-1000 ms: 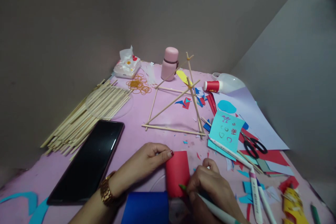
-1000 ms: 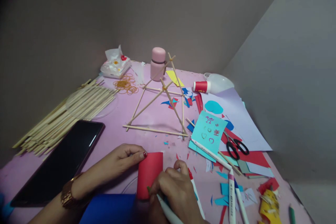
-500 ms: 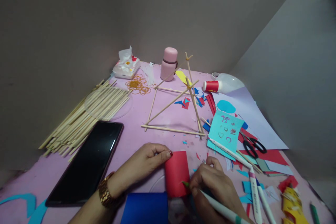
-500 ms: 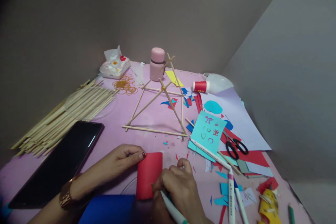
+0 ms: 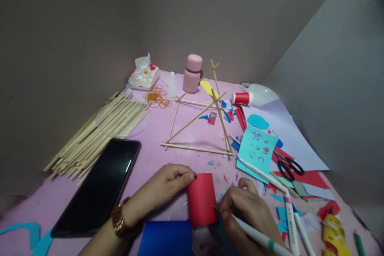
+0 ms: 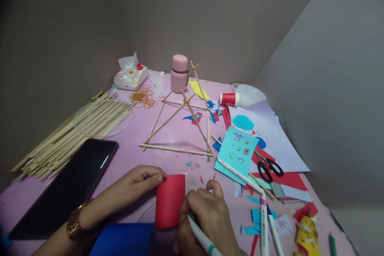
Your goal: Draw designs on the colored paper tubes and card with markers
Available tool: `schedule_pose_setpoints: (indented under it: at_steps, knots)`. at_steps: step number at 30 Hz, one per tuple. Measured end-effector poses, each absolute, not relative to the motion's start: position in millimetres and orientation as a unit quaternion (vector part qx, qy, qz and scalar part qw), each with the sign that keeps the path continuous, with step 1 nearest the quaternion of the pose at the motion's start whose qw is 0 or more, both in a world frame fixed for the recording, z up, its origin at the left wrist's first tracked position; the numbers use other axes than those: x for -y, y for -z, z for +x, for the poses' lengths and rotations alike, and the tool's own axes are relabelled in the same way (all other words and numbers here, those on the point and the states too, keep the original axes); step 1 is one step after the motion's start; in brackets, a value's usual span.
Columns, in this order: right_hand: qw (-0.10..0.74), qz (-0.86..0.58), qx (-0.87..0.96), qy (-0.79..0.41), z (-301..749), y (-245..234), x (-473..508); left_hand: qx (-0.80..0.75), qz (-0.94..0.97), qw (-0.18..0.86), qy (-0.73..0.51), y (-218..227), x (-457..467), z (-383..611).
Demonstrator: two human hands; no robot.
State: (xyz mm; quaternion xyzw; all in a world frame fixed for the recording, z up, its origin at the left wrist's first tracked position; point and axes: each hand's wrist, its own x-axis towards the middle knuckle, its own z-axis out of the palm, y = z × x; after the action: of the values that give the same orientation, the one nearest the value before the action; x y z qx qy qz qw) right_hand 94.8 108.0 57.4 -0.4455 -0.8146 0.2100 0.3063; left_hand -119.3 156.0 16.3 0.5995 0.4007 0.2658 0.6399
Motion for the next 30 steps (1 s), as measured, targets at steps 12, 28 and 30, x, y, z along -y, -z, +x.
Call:
schedule_pose_setpoints:
  at_steps: [12,28,30]
  knots:
    - [0.348,-0.440,0.809,-0.177,92.5,-57.0,-105.8,-0.401,0.600,0.639,-0.267,-17.4,-158.0,-118.6]
    - [0.393,-0.400,0.805,-0.196,86.6,-41.4,-105.1,-0.407,0.599,0.636,-0.267,-16.1,-157.4,-118.6]
    - [0.392,-0.400,0.804,-0.200,86.9,-40.7,-105.5,-0.407,0.598,0.636,-0.268,-16.8,-157.4,-118.3]
